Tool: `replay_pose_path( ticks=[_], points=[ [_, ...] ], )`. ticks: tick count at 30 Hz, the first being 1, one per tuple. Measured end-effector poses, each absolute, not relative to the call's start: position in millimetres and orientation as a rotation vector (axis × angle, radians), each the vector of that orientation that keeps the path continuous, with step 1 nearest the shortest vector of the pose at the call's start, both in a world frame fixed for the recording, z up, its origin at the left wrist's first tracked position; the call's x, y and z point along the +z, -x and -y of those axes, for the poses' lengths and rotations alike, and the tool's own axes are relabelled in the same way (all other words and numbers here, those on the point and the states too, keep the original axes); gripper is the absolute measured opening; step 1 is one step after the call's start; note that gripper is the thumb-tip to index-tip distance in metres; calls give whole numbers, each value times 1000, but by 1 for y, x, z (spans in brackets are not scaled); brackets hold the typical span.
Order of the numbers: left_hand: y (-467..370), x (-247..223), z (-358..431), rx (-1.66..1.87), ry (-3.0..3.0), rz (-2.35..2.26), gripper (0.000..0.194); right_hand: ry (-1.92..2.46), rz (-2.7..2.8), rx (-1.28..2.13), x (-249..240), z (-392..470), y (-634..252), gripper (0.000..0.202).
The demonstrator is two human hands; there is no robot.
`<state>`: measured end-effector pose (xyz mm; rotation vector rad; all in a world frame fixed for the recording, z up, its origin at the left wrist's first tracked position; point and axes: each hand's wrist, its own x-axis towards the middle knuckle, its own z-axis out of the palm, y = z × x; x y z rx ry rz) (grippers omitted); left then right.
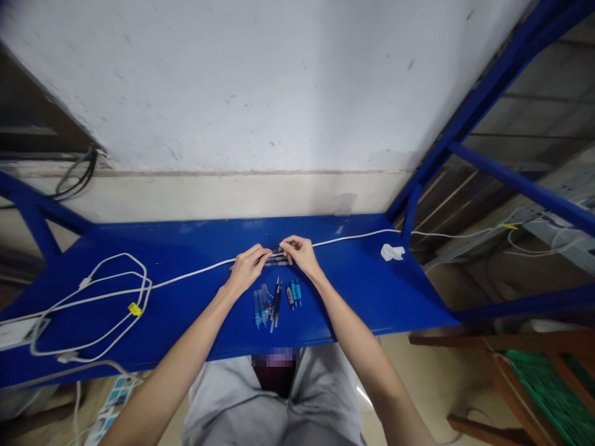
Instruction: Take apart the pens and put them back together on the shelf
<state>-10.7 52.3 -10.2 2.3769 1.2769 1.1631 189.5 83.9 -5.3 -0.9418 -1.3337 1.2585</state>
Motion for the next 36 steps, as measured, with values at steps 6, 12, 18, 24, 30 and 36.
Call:
replay_pose_path(
  ticks=[6,12,18,24,30,36],
  points=[
    [10,-6,-49,1110,-2509,-1300,29,935,1369,1266,-5,-80,-193,37],
    [9,-9,-49,1112,-2583,-1336,31,930,1406,1207,-4,-75,-199,30],
    [10,-11,-51,1065,-2674,-1387,31,914,1404,1242,-10,-77,-200,30],
    [10,-9,-50,1079,-2625,-1377,32,933,1453,1249,-11,-77,-202,30],
    [9,-8,-51,1110,-2600,-1352,31,938,1552,1165,-5,-72,-199,27],
    [9,-9,-54,1079,-2647,-1415,24,971,1696,942,-1,-69,-194,21]
  ],
)
